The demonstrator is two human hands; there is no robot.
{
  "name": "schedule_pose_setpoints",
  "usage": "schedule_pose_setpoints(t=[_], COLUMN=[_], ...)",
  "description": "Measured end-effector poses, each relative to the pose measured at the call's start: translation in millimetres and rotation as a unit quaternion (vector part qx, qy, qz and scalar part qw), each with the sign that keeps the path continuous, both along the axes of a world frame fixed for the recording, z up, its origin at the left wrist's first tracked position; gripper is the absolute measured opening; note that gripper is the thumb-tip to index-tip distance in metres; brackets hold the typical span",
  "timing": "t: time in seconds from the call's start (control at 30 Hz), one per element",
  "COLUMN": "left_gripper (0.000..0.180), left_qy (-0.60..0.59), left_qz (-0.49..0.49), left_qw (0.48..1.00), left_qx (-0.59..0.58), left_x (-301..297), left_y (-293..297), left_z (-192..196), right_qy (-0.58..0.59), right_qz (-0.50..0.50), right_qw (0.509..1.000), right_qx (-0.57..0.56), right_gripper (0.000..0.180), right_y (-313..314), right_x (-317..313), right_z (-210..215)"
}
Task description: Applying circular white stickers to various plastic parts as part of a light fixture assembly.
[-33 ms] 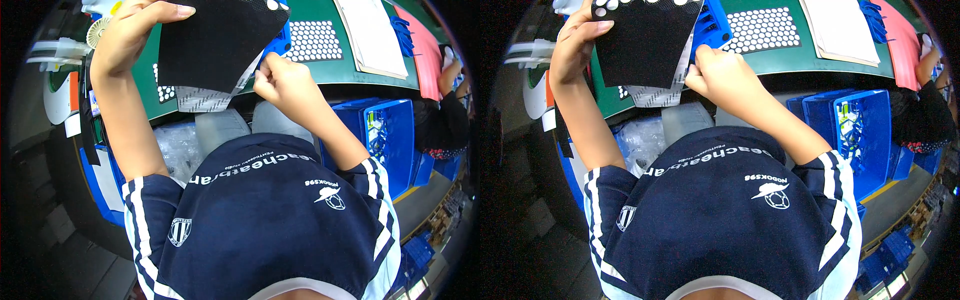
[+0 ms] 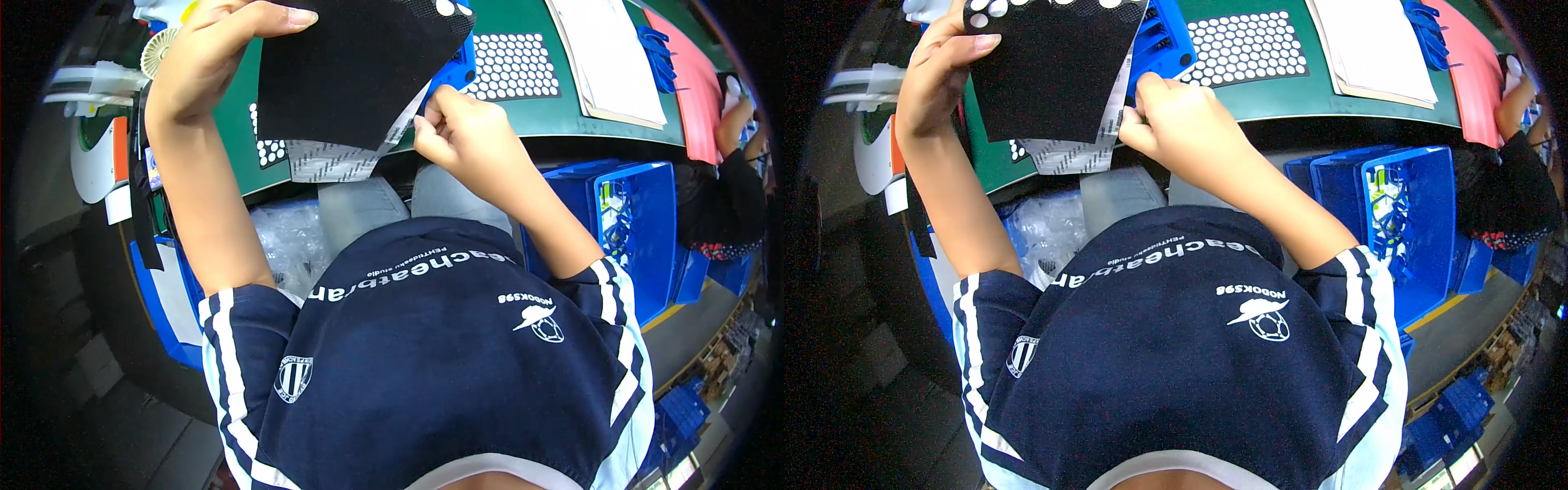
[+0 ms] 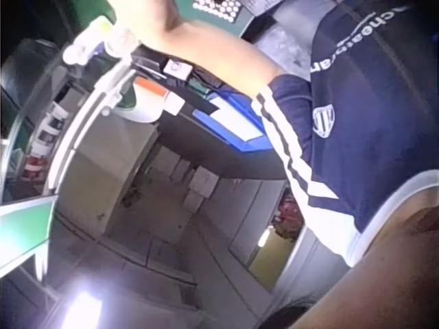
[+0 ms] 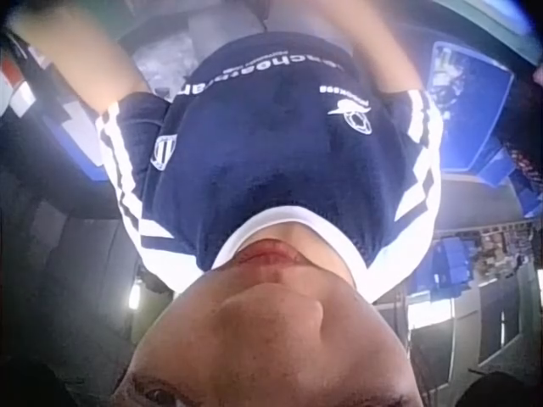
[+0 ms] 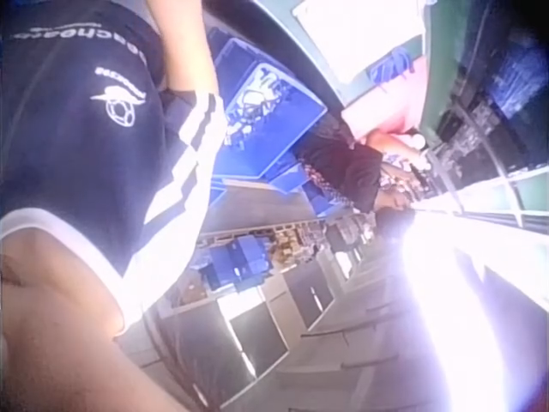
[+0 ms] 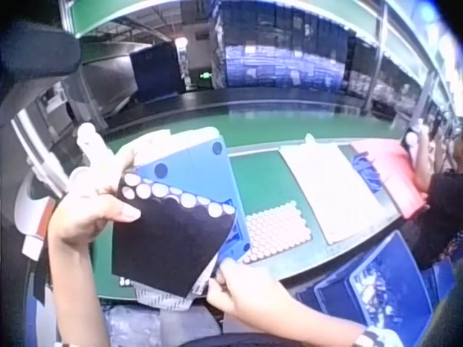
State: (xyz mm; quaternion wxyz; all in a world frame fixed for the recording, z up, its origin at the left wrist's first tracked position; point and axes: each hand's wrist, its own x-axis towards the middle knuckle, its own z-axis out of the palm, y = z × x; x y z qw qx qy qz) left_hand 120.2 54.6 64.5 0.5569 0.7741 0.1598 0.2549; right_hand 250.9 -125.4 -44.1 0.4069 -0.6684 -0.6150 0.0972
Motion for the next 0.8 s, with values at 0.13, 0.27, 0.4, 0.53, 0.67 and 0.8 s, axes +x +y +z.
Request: schedule_pose_setpoints(t=[0.13, 0.27, 0.4, 0.53, 0.67, 0.8], left_gripper=[0.040, 0.027, 0.051, 0.052, 0.069, 0.054], left_qy=[-0.025, -0.014, 0.053, 0.041, -0.078, -0.111], left_qz=[-0.114, -0.143, -0.137, -0.090, -0.127, -0.082], left_qw=[0.993, 0.988, 0.989, 0.994, 0.988, 0.990], left_qx=[0.011, 0.062, 0.018, 0.052, 0.031, 0.015], left_x=[-25, -33, -28, -32, -18, -22], left_y=[55, 89, 72, 73, 43, 40], left_z=[-14, -30, -16, -19, -15, -18], right_qy=[0.022, 0.037, 0.021, 0.023, 0.024, 0.054], right_qz=[0.013, 0.011, -0.005, 0.029, 0.027, 0.043], right_qw=[1.000, 0.999, 1.000, 0.999, 0.999, 0.998], right_qx=[-0.015, -0.016, -0.023, -0.018, -0.014, -0.005], right_gripper=[0.023, 0.023, 0.023, 0.019, 0.018, 0.019], right_y=[-1, 0, 1, 1, 0, -1], right_x=[1, 1, -1, 2, 3, 2], right_z=[3, 3, 5, 7, 7, 6])
